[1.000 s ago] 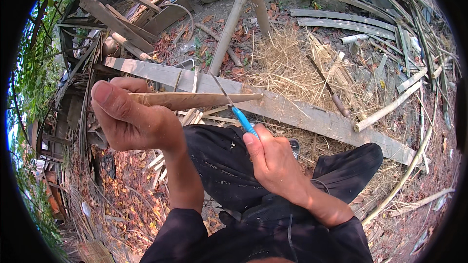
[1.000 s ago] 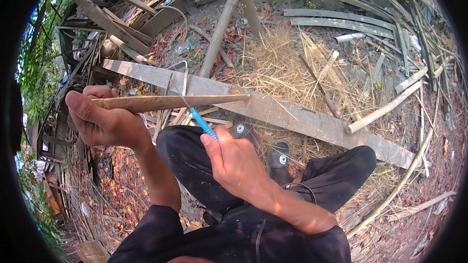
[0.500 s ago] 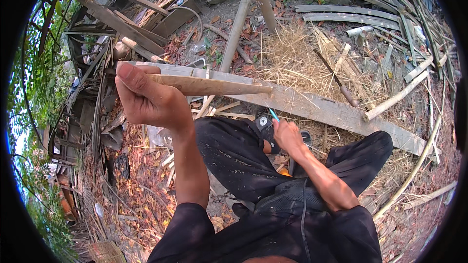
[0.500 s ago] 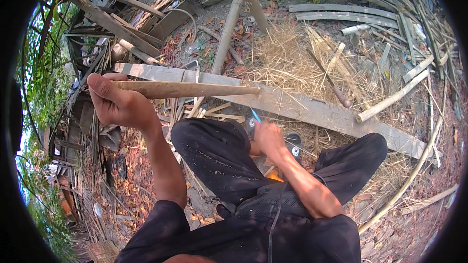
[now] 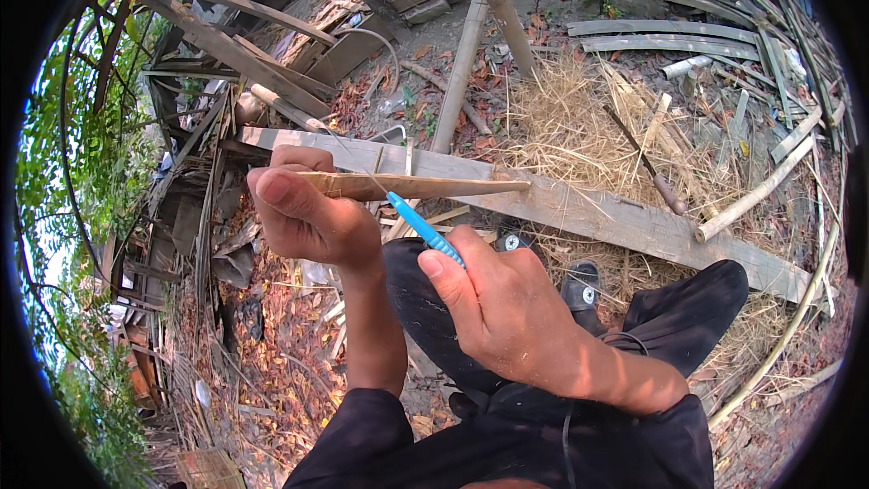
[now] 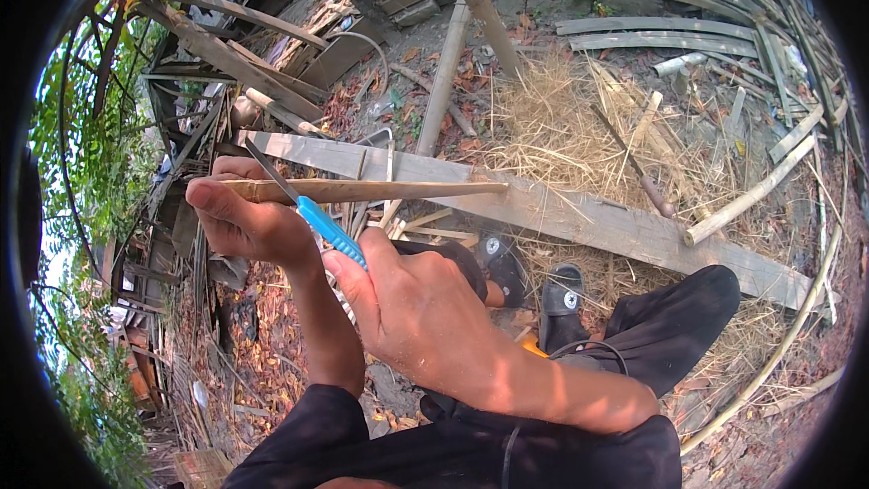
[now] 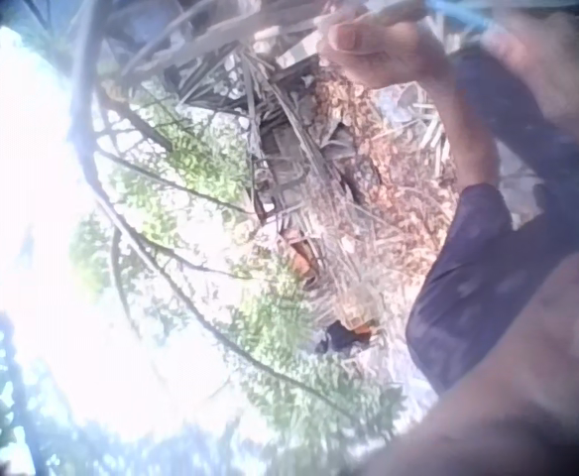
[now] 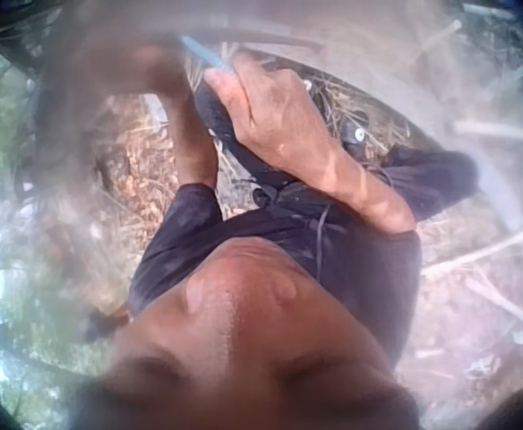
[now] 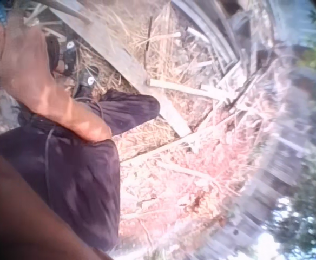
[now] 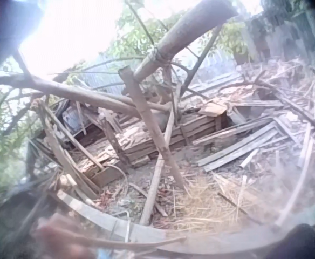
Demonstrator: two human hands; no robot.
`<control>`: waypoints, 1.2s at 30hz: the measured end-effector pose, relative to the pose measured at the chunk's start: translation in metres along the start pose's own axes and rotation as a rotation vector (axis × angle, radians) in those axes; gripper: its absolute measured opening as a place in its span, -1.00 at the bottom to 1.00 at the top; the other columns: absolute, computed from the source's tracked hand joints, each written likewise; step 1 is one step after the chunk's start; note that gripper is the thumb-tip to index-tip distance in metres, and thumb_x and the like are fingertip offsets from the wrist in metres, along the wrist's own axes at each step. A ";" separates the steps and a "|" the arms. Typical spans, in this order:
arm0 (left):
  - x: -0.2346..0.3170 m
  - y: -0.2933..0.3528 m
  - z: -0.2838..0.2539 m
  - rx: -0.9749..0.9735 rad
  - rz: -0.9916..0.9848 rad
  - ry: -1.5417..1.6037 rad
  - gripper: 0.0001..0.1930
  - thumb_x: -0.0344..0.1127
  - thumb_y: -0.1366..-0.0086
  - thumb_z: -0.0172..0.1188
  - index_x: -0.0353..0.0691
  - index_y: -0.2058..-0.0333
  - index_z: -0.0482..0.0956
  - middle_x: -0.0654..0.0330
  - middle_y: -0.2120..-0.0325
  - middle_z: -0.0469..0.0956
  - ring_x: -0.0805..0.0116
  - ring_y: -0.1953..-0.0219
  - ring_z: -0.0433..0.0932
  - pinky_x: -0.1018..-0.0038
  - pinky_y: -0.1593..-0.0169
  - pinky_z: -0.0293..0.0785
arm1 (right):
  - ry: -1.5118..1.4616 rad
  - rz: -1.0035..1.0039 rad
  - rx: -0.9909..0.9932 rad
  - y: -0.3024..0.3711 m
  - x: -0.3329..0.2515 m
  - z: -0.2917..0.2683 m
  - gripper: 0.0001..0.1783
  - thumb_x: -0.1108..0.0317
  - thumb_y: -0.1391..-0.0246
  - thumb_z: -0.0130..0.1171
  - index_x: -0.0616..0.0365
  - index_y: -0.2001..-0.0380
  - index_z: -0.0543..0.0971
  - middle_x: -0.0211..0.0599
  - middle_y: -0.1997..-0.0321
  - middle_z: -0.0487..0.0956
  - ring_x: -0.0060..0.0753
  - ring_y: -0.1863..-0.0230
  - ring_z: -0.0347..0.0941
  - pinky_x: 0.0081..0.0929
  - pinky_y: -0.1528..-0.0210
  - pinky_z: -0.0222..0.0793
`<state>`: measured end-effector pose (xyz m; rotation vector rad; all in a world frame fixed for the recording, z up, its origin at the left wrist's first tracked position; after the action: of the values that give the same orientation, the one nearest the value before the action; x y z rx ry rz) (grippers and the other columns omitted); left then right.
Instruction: The person sits on the ground and carves a piece of wood using a blue utility knife. They hold the wood in their left hand and carefully shave off thin strips with the knife in their right hand. The person occasionally pauses to inspect the wood or adjust their grip.
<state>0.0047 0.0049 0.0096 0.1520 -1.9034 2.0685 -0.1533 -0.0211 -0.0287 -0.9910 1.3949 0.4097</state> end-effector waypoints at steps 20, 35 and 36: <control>0.015 0.008 0.002 -0.007 -0.015 -0.077 -0.51 -0.09 -0.45 -0.22 -0.24 0.64 0.26 0.28 0.71 0.29 0.54 0.64 0.23 0.59 0.51 0.13 | 0.310 0.051 0.166 0.009 0.072 0.019 -0.68 0.22 -0.18 0.04 0.32 0.42 0.40 0.05 0.79 0.41 0.14 0.68 0.44 -0.08 0.69 0.31; 0.002 0.000 -0.017 0.045 -0.040 -0.167 -0.52 -0.12 -0.45 -0.19 -0.26 0.64 0.30 0.29 0.71 0.30 0.52 0.63 0.23 0.55 0.50 0.16 | 0.513 0.701 0.170 0.107 0.263 -0.076 -0.35 -0.05 -0.24 -0.26 0.43 0.35 0.53 0.36 0.37 0.50 0.34 0.18 0.43 0.04 0.07 0.30; 0.003 -0.002 -0.016 0.043 -0.038 -0.167 -0.54 -0.16 -0.45 -0.19 -0.27 0.63 0.31 0.27 0.71 0.33 0.50 0.63 0.25 0.54 0.49 0.19 | 0.474 0.610 0.160 0.083 0.220 -0.075 -0.37 -0.03 -0.25 -0.25 0.41 0.39 0.52 0.34 0.41 0.49 0.32 0.22 0.44 0.03 0.14 0.30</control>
<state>0.0051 0.0217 0.0111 0.3792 -1.9343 2.1317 -0.2213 -0.0989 -0.2530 -0.5266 2.1332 0.5170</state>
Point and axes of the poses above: each hand's wrist, its own y-axis away from the middle knuckle, its own z-axis out of the palm, x = y × z, the point moved 1 cm from there along -y, towards the middle knuckle
